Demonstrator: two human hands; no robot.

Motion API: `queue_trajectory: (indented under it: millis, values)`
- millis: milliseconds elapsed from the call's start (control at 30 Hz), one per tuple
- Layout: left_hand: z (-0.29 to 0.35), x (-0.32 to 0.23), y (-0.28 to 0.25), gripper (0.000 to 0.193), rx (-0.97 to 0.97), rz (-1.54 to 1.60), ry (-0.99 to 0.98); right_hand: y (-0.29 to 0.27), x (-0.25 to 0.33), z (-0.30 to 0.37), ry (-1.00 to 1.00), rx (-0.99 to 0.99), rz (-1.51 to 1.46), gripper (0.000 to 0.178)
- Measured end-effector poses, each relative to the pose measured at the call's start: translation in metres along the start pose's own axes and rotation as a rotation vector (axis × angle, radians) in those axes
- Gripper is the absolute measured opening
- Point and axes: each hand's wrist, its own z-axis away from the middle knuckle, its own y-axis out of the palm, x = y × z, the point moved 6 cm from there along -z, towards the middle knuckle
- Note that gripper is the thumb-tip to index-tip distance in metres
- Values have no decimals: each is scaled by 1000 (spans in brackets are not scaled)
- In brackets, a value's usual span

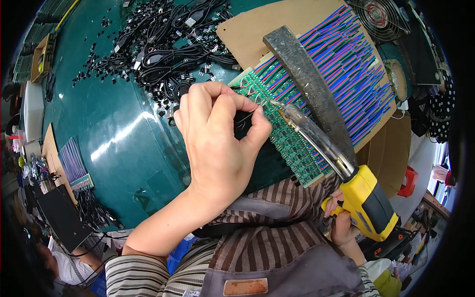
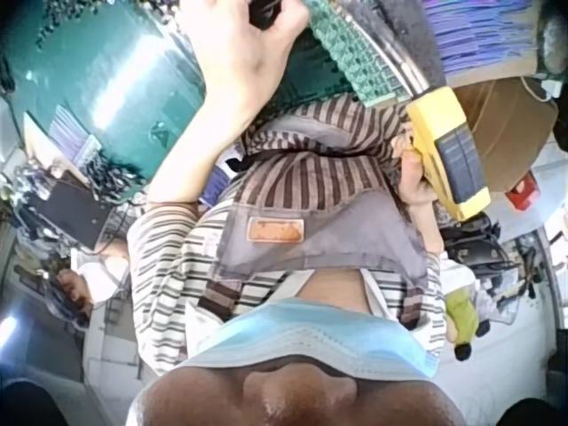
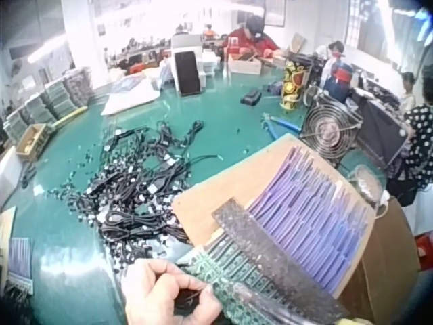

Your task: The person solders wire cables onto circuit boards using a soldering gun.

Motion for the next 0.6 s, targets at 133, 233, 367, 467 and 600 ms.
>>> queue_trajectory:
  millis: [133, 233, 367, 467, 600]
  values:
    - [0, -1, 0, 15, -3, -2, 12, -2, -5, 1, -12, -42, 28, 20]
    - [0, 1, 1, 15, -7, 4, 11, -3, -9, 5, 51, -34, 14, 18]
    - [0, -1, 0, 15, -2, 2, 9, 1, -8, 8, 28, 124, -182, 35]
    - [-1, -1, 2, 15, 2, 5, 20, 5, -2, 7, 111, 87, -351, 54]
    - [-1, 1, 0, 15, -7, 22, 9, 5, -4, 8, 66, 129, -355, 64]
